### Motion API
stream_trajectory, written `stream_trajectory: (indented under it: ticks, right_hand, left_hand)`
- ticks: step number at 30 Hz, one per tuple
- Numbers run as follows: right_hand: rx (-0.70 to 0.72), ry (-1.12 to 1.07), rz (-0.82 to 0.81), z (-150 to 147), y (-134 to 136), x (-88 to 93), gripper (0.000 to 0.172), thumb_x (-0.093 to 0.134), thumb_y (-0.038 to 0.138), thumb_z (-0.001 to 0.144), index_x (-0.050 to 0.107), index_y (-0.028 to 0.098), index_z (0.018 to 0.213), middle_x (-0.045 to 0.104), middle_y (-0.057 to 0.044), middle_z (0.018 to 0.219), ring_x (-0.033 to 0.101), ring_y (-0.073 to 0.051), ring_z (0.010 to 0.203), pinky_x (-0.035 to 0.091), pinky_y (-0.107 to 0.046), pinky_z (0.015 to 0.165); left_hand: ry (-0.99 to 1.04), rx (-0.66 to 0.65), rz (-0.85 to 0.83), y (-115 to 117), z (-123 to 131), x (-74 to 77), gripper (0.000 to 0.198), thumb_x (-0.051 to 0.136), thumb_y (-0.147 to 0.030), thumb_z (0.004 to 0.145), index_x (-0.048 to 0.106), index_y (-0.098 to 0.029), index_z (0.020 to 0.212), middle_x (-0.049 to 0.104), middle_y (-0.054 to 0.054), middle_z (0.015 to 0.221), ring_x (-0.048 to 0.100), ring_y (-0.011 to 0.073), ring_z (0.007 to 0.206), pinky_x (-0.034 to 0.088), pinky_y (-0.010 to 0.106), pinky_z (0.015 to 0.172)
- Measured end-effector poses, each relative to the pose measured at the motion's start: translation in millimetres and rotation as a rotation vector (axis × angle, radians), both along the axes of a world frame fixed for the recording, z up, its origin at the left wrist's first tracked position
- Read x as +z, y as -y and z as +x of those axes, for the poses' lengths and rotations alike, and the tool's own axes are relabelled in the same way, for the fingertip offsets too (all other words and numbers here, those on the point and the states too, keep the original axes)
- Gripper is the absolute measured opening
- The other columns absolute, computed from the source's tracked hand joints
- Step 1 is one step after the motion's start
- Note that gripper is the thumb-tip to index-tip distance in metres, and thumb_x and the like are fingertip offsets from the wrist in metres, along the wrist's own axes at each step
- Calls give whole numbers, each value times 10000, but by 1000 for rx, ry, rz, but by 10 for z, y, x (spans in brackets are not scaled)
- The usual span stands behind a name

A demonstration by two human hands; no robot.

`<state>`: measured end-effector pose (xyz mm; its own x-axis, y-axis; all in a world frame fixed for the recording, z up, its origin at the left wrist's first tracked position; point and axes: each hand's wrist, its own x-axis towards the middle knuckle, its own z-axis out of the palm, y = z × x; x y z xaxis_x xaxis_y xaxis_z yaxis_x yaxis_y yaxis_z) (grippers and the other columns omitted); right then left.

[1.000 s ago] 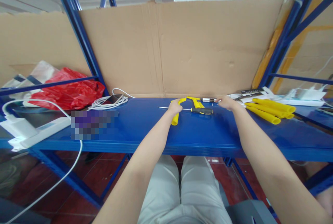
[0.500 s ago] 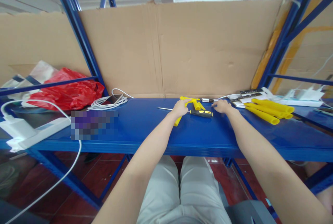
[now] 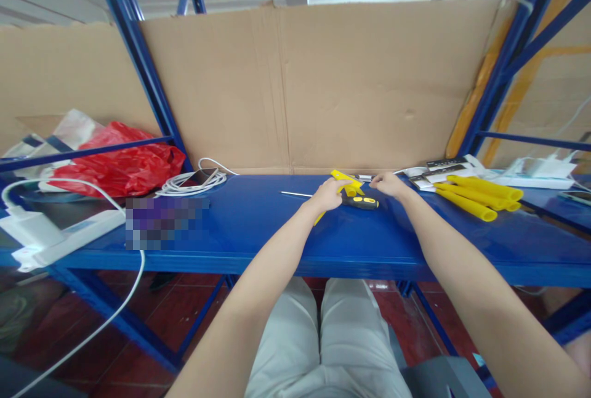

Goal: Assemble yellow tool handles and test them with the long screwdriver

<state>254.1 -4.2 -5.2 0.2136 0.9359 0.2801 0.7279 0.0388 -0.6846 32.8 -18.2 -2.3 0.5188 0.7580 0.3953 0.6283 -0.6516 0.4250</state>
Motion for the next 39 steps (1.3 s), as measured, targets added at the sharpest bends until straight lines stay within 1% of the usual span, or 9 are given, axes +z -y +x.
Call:
stream_trajectory:
  ticks: [3, 6, 11, 16, 23, 28, 32, 36, 39]
  right_hand:
    - [67, -220, 134, -154, 51, 100, 60, 659, 179, 669, 664, 197, 611, 684, -25, 683, 629, -181, 759, 502, -292, 781]
    - [154, -329, 161, -297, 101, 169, 28, 679, 207, 658, 662, 189, 645, 701, -27, 730, 613, -161, 751, 494, -290, 794]
    - [199, -305, 96, -429, 160, 184, 54, 644, 159, 662, 648, 184, 614, 671, -8, 690, 587, -144, 734, 468, -271, 799]
    - [201, -225, 88, -477, 175, 166, 80, 634, 148, 685, 656, 181, 615, 678, -11, 701, 602, -158, 771, 466, -263, 796]
    - [206, -133, 101, -483, 94, 110, 103, 636, 116, 691, 651, 179, 611, 670, -17, 685, 591, -159, 723, 462, -255, 719]
    - [176, -218, 66, -519, 111, 106, 97, 635, 114, 710, 613, 183, 644, 634, -3, 675, 568, -136, 696, 450, -242, 702]
    - [147, -307, 22, -526, 128, 98, 76, 666, 150, 710, 598, 184, 717, 636, -5, 733, 575, -131, 730, 455, -242, 709]
    - [148, -329, 4, -505, 120, 79, 124, 701, 183, 701, 599, 189, 770, 647, -13, 777, 585, -140, 762, 460, -247, 708]
    - [177, -336, 7, -478, 107, 67, 160, 723, 173, 688, 583, 194, 761, 638, -7, 758, 575, -132, 733, 458, -239, 691]
  left_hand:
    - [-34, -2, 16, 0, 5, -3, 559, 563, 13, 807, 679, -198, 1311, 640, 92, 1339, 567, 259, 1266, 406, 329, 1102]
    - [-42, -3, 23, 5, 8, -4, 563, 558, 19, 808, 673, -189, 1319, 627, 100, 1355, 567, 260, 1262, 407, 319, 1097]
    - [-41, -10, 39, -10, 0, -12, 588, 554, 20, 806, 659, -222, 1332, 631, 84, 1354, 579, 253, 1248, 413, 325, 1097]
    - [-92, 10, 67, -43, 2, -39, 616, 533, -4, 831, 571, -191, 1416, 615, 115, 1365, 575, 253, 1255, 420, 344, 1096]
    - [-160, -7, 125, -59, -10, -74, 620, 494, 1, 839, 554, -216, 1417, 611, 103, 1333, 589, 241, 1231, 454, 348, 1053]
    - [-176, 5, 147, -81, -29, -82, 625, 490, -7, 841, 542, -230, 1423, 615, 100, 1293, 604, 243, 1193, 474, 358, 1028]
    - [-171, -10, 146, -88, -35, -81, 626, 492, 5, 834, 554, -223, 1414, 616, 104, 1287, 599, 244, 1206, 473, 354, 1032]
    - [-184, -11, 154, -73, -40, -74, 630, 492, 7, 834, 552, -221, 1419, 611, 103, 1290, 595, 241, 1213, 469, 349, 1040]
    - [-220, -1, 155, -51, -52, -65, 622, 480, -1, 845, 553, -229, 1419, 595, 105, 1307, 605, 244, 1195, 475, 354, 1033]
